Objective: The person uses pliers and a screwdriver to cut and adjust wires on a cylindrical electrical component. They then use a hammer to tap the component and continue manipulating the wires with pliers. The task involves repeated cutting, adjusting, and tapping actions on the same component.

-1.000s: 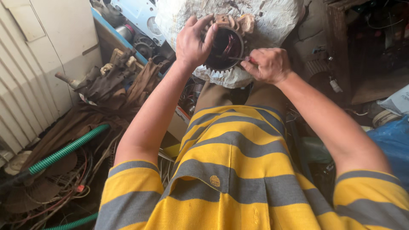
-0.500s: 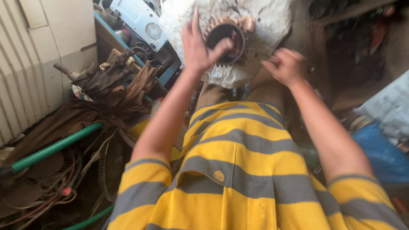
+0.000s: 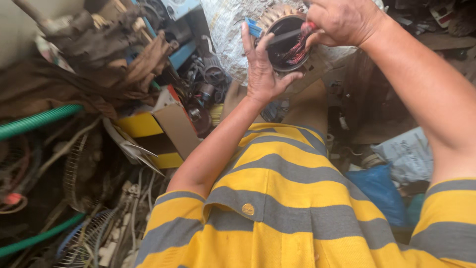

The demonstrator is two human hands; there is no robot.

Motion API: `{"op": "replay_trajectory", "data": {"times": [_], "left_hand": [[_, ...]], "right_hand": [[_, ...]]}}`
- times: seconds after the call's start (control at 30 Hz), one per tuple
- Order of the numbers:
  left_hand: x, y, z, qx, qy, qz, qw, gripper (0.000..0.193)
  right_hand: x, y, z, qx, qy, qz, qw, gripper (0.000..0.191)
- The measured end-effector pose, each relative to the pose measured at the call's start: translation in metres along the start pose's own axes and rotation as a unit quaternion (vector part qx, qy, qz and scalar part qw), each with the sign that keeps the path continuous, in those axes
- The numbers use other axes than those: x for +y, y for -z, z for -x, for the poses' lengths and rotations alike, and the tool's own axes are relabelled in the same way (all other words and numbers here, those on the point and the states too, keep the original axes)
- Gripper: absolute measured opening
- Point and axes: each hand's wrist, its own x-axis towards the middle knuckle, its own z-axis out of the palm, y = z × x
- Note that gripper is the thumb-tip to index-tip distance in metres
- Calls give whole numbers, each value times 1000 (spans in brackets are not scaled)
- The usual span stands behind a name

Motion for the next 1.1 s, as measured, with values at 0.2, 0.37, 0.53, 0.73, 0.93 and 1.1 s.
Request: {"op": "replay_trajectory", "data": {"times": [0.2,0.37,0.53,0.73,0.93,1.1], "left_hand": [[-9,-5,3,11,24,-36,999,149],[-10,-7,5,6,11,-29,999,149],[-10,-5,0,1,36,-23,999,148],[-2,9,4,8,9,-67,998,137],[-10,39,19,-13,32,-27,999,71],[-17,58,15,-35,40,-34,998,45]], "right_hand": [[10,-18,-17,35,38,-106,993,25],[-4,-20,-35,-22,-58,-43,997,44],[-19,-20,-47,28,-122,-71,990,50],[-68,27,-11,168,-249,-136,944,47],[-156,1,6,179,-443,-438,762,35],[-156,-42,-8,209,-379,-339,836,42]]}}
